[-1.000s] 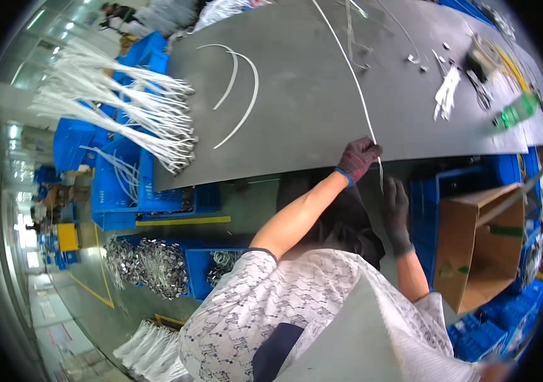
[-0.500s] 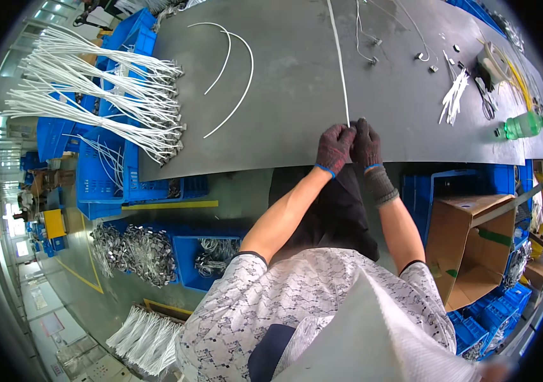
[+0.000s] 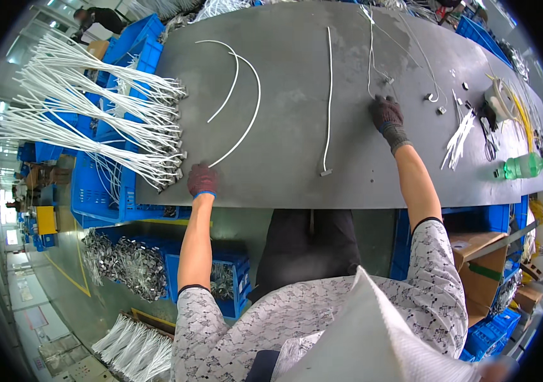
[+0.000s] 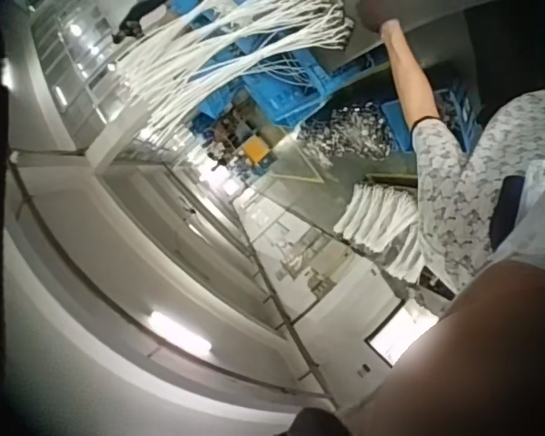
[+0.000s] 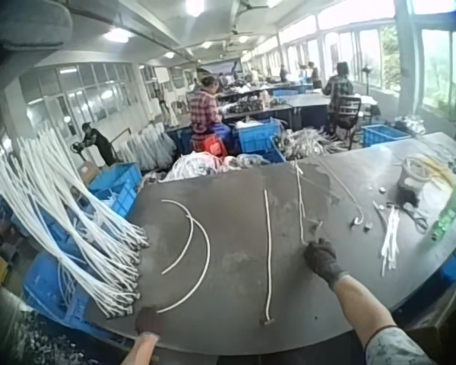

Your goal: Assembling wiring harnesses by bundling wires and organizing them into production bins.

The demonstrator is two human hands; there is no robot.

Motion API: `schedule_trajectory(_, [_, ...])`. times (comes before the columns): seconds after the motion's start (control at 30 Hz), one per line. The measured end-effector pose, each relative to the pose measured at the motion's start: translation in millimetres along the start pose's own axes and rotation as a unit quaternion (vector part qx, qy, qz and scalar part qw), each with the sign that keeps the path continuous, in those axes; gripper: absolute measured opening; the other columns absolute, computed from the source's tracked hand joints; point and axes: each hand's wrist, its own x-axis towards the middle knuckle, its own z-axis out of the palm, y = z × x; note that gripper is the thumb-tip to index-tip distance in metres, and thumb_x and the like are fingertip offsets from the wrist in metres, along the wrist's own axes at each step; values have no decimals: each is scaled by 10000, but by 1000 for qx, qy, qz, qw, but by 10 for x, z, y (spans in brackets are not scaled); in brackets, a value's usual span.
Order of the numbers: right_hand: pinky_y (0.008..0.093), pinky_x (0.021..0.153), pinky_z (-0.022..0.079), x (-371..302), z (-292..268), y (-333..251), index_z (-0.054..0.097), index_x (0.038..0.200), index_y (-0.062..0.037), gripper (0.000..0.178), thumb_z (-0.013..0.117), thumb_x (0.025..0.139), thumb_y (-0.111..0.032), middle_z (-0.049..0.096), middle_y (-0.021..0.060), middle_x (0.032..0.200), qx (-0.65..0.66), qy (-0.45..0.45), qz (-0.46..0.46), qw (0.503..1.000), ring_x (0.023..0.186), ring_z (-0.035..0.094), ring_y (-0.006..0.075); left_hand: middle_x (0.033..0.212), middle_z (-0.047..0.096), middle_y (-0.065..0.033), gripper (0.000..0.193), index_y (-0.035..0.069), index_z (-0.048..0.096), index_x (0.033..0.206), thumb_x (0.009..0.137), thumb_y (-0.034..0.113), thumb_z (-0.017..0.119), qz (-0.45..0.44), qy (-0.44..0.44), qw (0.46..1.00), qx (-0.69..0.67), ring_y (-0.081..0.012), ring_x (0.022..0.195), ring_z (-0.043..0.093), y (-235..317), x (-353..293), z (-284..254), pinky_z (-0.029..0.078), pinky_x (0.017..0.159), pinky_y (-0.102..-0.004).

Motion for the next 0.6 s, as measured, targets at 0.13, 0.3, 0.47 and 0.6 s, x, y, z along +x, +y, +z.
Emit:
schedule_trajectory(0.13, [528,778,496,-206,240,198,638,901,-36,164,556,905,-178,632,235,964,58,53,-43,996,951,618,435,1176,674,-177,301,109,639,1138,900,291,619,15,-93,995,11,-374,1000,691,86,72,253,579,818,-463])
schedule_trajectory(0.3, [509,770,511,-1280,-239,54,619,1124,-52,217,534,998,-207,651,210,1034,218,-3,-78,973,935,631,445,1088,699,-196,257,60,639,1074,934,270,590,57,-140,988,-13,-333,947,713,61,38,174,586,804,-437])
schedule_trajectory(0.47, [503,755,510,-2903,-633,236,594,1224,-49,270,510,1011,-194,659,262,1004,293,8,28,956,937,643,458,956,701,-111,267,35,639,1088,906,223,689,-74,-311,879,-354,-200,861,698,451,-45,-245,577,701,-348])
schedule_trajectory(0.6, [465,736,516,-4625,461,1342,621,1185,-23,302,597,936,-191,678,238,952,124,-162,89,975,890,647,440,893,670,-28,300,51,660,1177,906,161,726,-39,-454,621,-638,-107,766,637,715,-88,-366,525,623,-284])
